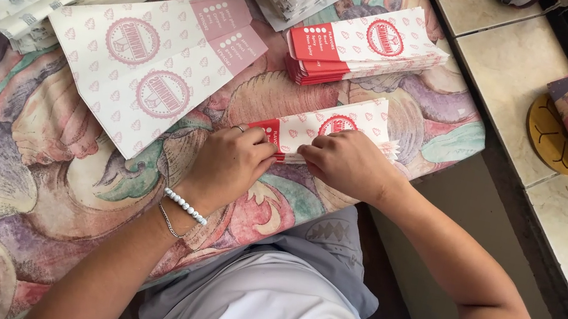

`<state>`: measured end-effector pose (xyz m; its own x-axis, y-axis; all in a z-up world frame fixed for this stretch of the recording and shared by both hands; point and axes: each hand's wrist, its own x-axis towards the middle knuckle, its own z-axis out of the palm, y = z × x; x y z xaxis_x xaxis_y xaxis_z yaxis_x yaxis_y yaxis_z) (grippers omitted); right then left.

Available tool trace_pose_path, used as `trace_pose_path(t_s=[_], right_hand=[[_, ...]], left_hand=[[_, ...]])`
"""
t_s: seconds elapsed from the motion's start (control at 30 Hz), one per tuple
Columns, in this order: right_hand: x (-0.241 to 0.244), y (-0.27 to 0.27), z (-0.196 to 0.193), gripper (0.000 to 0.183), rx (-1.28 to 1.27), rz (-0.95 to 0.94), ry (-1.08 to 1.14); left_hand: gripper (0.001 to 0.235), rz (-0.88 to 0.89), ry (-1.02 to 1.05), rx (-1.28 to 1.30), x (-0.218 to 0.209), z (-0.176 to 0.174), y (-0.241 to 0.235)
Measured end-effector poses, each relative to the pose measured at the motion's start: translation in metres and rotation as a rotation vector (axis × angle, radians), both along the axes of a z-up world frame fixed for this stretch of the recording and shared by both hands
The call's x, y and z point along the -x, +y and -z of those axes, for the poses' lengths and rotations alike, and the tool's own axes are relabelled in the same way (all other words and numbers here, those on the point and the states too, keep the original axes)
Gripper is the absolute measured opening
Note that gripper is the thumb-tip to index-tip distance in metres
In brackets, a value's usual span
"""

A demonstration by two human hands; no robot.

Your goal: Folding paper wrappers and organizing them into neat stacks on a table.

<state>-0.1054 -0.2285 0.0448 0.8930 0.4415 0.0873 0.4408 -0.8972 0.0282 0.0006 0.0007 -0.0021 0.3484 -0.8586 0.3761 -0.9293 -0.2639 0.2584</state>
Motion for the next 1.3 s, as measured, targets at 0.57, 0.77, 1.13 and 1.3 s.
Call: trace_pose_path(t_s=[0.57, 0.77, 1.13, 1.3], right_hand=[[0.002, 0.003, -0.008, 0.021, 0.034, -0.024, 0.011], [-0.007, 0.005, -0.018, 0.019, 0.102, -0.006, 0.112], [-0.025, -0.002, -0.019, 0.025, 0.007, 0.039, 0.272], [-0.026, -0.004, -0.019, 0.013, 0.037, 0.062, 0.322]], left_hand=[[0.014, 0.011, 0.014, -0.011, 0.001, 0.006, 0.003], [0.013, 0.0, 0.048, -0.017, -0.001, 0.0, 0.004], [0.018, 0.004, 0.119, -0.041, -0.002, -0.014, 0.004], [0.04, -0.019, -0.056, 0.09, 0.0, -0.019, 0.005]])
